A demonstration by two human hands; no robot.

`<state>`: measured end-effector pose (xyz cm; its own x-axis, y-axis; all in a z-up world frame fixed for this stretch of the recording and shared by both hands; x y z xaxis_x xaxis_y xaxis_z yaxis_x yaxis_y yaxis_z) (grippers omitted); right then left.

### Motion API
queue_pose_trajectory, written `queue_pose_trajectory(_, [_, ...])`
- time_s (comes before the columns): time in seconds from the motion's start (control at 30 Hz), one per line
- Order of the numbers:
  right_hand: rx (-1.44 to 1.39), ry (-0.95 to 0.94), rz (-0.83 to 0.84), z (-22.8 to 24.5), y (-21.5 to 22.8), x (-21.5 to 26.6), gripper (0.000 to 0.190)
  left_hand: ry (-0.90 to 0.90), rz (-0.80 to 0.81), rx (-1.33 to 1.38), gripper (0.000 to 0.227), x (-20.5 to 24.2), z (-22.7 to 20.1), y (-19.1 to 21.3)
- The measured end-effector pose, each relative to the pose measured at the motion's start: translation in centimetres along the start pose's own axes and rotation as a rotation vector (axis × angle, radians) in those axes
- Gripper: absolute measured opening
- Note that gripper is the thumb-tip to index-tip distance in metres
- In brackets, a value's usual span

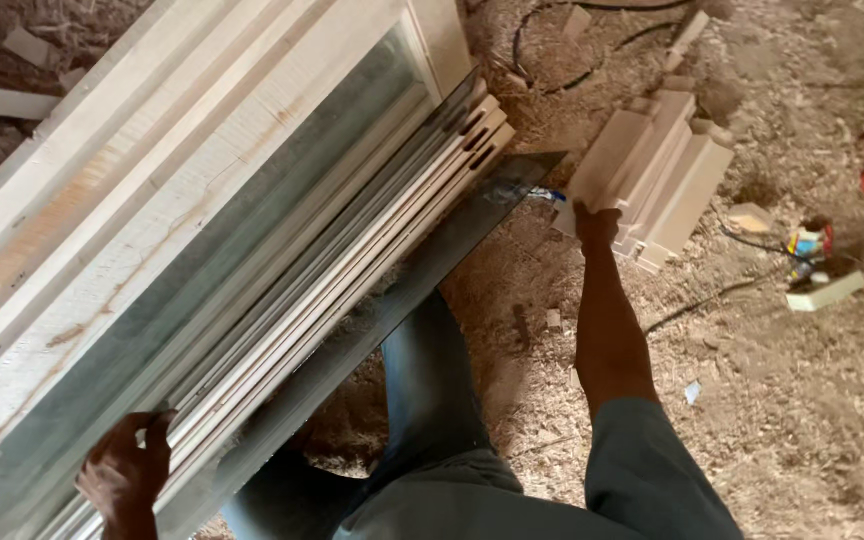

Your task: The person kneels on the floor and assembles a wooden window frame by applying glue to small wooden pieces and fitting them into the frame around a glass pane. The person repeatedly picks up pieces, applies glue, and inserts them into the frame.

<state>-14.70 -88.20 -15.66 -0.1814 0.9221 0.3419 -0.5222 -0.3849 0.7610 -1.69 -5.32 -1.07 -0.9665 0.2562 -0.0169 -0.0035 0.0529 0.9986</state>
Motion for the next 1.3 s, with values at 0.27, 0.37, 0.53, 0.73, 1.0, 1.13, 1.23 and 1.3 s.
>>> queue_pose_trajectory(0.27, [-0.133,-0.123,0.325,-0.4,-0.1,-0.7,0.073,0.032,0.026,-0.026,0.035,-0.4,-0.5,0.8])
queue_pose_trajectory(0.37, [-0.084,-0.088,0.191,0.6,-1.9,-0.9,0.095,-0.07,-0.095,0.016,0.031,-0.2,-0.9,0.7])
queue_pose_trajectory(0.53, [-0.527,0.011,0.352,1.2,-2.8,-1.1,0.08,0.02,0.014,-0.034,0.034,-0.8,-1.4,1.2])
queue_pose_trajectory(0.73, [-1.273,0.23,0.554,-0.9,5.0,3.4,0.064,-0.064,-0.061,0.031,0.034,-1.4,-2.2,2.2])
queue_pose_trajectory(1.0, [-0.894,0.357,-0.029,5.4,17.4,21.2,0.073,-0.107,-0.144,0.068,0.035,-0.2,-2.6,2.0])
queue_pose_trajectory(1.13, [-0.653,1.105,0.109,13.4,15.5,24.0,0.072,-0.069,-0.1,0.036,0.036,-0.2,-2.5,1.9])
queue_pose_trajectory(1.23, [-0.271,1.24,0.165,17.8,11.7,24.5,0.065,-0.059,-0.065,0.055,0.037,-0.7,-2.4,2.1])
queue_pose_trajectory(1.3, [0.148,1.371,0.072,19.0,10.6,25.2,0.061,-0.048,-0.022,0.038,0.037,-0.7,-2.3,2.1])
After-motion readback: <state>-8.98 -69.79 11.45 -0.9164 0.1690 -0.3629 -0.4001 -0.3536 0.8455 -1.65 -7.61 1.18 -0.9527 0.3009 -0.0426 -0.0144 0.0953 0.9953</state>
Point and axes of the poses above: each hand's wrist, its own x-axis away from the middle knuckle, its own y-axis out of the back of the hand, z = x × y, the point moved 1 cm from there along -x, towards the middle knuckle, and after that the axes turned 7 degrees about z, right-handed, at the moved point
